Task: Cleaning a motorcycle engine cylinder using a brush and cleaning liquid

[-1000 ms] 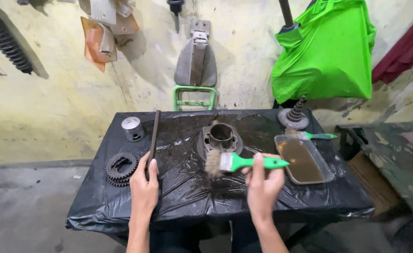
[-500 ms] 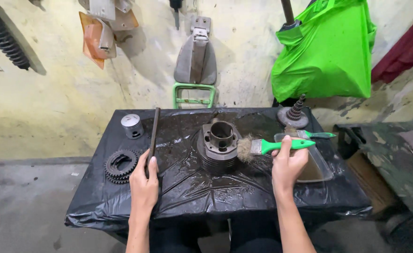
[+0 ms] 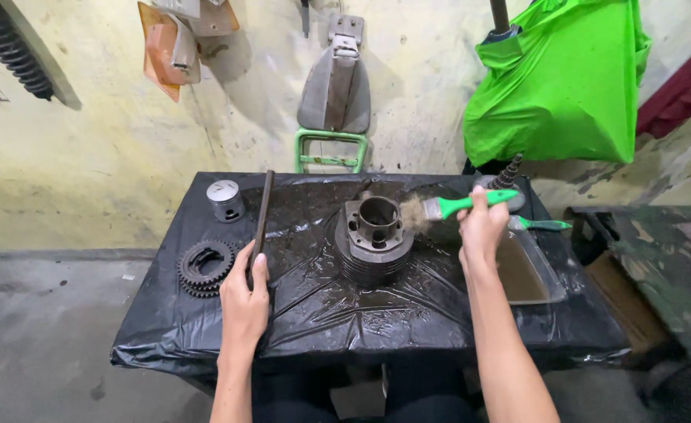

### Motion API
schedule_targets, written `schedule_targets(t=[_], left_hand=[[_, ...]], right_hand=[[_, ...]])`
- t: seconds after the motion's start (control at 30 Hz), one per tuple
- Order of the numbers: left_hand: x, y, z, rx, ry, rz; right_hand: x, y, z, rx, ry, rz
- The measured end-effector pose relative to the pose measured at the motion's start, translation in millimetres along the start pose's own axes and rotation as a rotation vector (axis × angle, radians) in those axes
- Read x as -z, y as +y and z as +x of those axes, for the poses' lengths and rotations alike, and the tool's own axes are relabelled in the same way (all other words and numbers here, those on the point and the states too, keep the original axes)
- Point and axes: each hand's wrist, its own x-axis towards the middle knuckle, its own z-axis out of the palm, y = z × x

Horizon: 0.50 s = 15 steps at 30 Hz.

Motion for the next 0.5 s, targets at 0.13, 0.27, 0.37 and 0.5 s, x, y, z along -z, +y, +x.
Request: schedule_targets(t=[0.13,0.27,0.37,0.5], left_hand=[[1,2,0,0.012,-0.008,0.001],[1,4,0,-0.003,0.001,-0.002],[0,3,0,0.007,-0.002,0.002],[-3,-5,0,-0.031,0.015,0.017]], right_hand=[[-37,20,42,0.006,-0.085,-0.009],[-65,17,55,0.077,-0.103,-0.205],[-75,6,52,0.132,-0.109,-0.307],[-83,-2,49,0.218,-0.155,-0.372]])
